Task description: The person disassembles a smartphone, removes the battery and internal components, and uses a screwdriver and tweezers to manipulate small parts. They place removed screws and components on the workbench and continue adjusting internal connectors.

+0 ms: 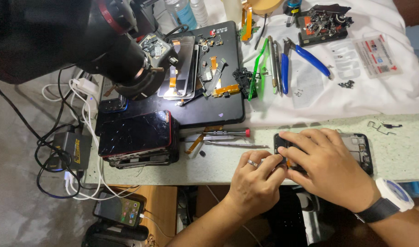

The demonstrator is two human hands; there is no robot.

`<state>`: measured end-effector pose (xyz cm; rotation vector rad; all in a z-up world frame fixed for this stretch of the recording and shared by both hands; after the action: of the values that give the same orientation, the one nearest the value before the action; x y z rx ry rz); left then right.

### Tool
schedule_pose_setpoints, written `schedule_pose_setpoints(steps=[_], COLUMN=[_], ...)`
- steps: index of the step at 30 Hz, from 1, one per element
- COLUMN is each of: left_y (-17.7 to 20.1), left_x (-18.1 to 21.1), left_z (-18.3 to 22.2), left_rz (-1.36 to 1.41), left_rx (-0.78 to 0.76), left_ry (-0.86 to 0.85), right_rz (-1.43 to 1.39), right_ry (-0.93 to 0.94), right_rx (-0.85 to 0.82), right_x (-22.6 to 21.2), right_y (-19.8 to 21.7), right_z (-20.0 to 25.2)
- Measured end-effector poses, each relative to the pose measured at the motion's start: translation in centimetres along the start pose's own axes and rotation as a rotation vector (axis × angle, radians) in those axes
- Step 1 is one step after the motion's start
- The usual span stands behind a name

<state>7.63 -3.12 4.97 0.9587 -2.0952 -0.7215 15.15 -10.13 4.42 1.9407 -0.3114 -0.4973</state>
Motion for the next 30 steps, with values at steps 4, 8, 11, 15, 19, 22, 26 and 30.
schedule_pose_setpoints(steps=[4, 8, 11, 15, 19, 22, 26, 30], left_y=[0.0, 0.1, 0.2, 0.1, 0.1, 0.2, 0.2, 0.0], left_x=[0.3, 0.3, 0.3, 0.3, 0.2, 0.3, 0.3, 0.6], left_z=[0.0, 0.1, 0.0, 0.0, 0.0, -0.2, -0.3, 0.0], left_rz=[-0.026, -0.019, -0.022, -0.013, -0.017, -0.033, -0.045, -0.075], left_rx=[0.005, 0.009, 0.007, 0.012, 0.017, 0.024, 0.041, 0.022], left_ry=[-0.019, -0.014, -0.012, -0.005, 0.012, 0.023, 0.047, 0.005], right_rz=[0.015, -0.015, -0.03, -0.043, -0.016, 0.022, 0.024, -0.002], right_ry=[0.016, -0.02, -0.019, -0.011, -0.017, 0.022, 0.048, 0.046], right_rx=[-0.002, -0.02, 0.013, 0.024, -0.011, 0.007, 0.02, 0.05], right_x=[-0.2, 0.4, 0.4, 0.3, 0.2, -0.4, -0.8, -0.6], right_y=[0.2, 0.1, 0.5, 0.8, 0.6, 0.8, 0.8, 1.0], right_z=[-0.3, -0.8, -1.0, -1.0, -0.9, -1.0, -0.8, -0.5])
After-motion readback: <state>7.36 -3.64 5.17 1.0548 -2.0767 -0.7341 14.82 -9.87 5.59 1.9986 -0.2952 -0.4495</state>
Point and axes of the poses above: each hand's wrist, its own z-axis away from the middle knuckle, its own y-axis out of the back of the hand, x = y × z, the point moved 10 cm from there along -z, towards the middle knuckle, and after that the axes turned 6 degrees about z, right-handed, at the moved point
